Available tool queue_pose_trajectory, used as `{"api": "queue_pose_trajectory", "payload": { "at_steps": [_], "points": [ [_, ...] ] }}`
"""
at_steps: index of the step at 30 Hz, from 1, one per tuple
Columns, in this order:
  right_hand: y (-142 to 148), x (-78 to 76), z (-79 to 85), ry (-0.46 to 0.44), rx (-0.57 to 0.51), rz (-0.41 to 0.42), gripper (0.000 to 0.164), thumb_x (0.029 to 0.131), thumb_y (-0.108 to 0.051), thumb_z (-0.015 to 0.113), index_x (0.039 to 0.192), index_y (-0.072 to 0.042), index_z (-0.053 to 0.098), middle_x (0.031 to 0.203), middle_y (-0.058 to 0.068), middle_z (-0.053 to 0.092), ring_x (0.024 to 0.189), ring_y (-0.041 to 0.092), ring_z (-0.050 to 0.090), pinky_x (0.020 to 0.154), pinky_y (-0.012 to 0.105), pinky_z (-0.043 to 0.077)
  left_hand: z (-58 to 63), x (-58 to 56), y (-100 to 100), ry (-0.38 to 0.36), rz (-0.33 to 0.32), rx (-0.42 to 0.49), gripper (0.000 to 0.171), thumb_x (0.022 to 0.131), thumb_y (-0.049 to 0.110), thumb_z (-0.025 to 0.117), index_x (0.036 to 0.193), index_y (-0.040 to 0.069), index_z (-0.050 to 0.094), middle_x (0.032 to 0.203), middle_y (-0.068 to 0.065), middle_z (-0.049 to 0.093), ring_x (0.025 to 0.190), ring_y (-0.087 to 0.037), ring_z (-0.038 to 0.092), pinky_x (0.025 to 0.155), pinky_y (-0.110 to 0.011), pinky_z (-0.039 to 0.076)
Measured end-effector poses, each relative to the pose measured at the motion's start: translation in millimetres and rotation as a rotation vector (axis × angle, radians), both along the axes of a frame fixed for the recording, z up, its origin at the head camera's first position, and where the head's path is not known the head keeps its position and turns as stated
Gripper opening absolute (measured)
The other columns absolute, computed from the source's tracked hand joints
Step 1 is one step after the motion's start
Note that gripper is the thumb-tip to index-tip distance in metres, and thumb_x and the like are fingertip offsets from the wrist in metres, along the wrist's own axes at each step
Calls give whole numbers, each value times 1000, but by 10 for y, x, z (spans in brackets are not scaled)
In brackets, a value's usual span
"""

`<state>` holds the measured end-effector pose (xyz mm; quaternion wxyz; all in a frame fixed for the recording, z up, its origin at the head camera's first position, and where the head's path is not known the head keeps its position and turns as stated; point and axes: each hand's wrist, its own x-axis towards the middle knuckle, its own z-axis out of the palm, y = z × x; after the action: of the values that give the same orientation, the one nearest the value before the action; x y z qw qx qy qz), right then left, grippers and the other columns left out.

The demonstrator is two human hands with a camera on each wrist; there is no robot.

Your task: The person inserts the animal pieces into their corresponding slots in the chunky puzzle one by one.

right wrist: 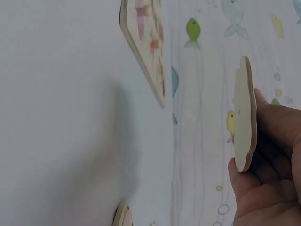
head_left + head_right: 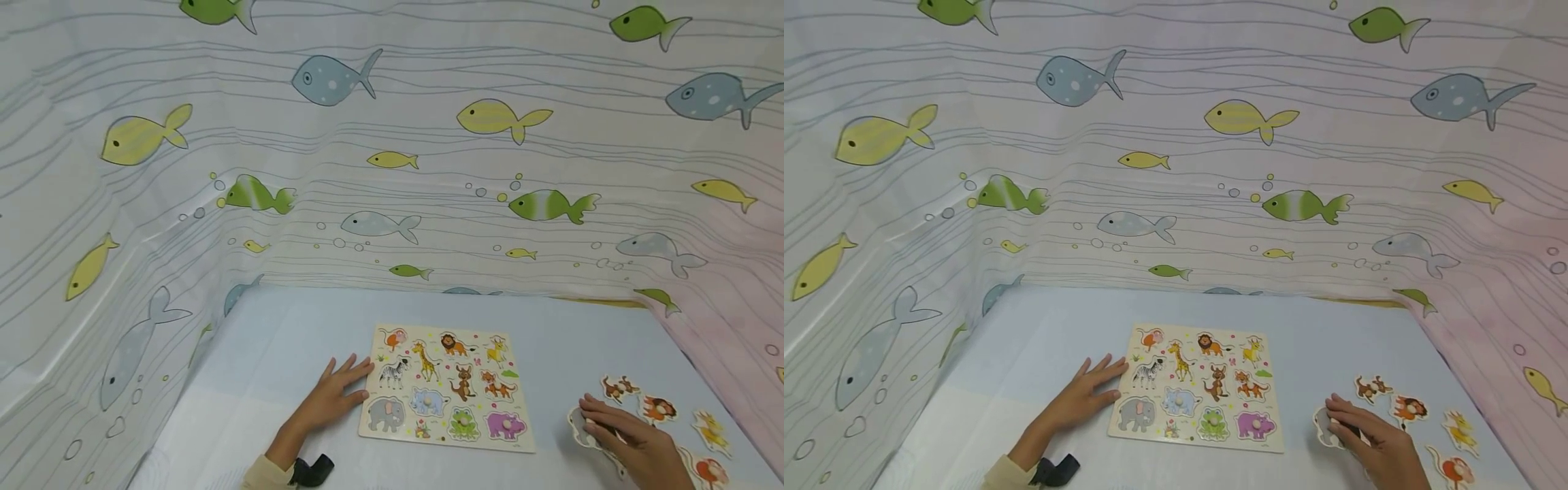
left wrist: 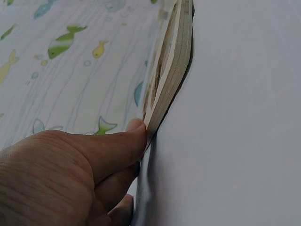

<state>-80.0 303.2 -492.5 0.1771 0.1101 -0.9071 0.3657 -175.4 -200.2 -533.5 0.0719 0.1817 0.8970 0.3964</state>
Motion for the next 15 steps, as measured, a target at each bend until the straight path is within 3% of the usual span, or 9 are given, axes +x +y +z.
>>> {"api": "queue_pose_trajectory", "payload": {
  "at_steps": [2,6,9,15],
  "points": [
    [-84,-54,0,-27,-1,2,33,85,-2,76,117,-11,74,119,-12,73,117,-19,54,89,1,48,-3,-1,0,-1,-8,4,56,93,25,69,144,9,54,154,-7,47,152,-37,26,126,-60,-3],
    [-243,-175,-1,-43,-37,32,28,85,-3,76,110,-16,77,117,0,75,119,-18,54,87,2,50,-7,0,-1,0,-9,6,55,93,24,69,144,8,54,154,-7,47,151,-37,26,126,-59,-3],
    [-347,-262,-11,1,-56,66,30,82,1,77,108,-15,78,115,7,76,120,-15,55,89,3,49,-11,4,-3,2,-6,8,54,93,24,69,143,9,54,154,-7,47,151,-38,27,126,-59,-3],
    [-539,-377,8,99,-64,138,34,79,5,78,109,-12,78,116,8,75,120,-12,57,93,1,46,-28,1,-11,4,1,-4,55,93,24,69,144,13,54,154,-3,47,152,-35,26,127,-57,-3]
  ]
}}
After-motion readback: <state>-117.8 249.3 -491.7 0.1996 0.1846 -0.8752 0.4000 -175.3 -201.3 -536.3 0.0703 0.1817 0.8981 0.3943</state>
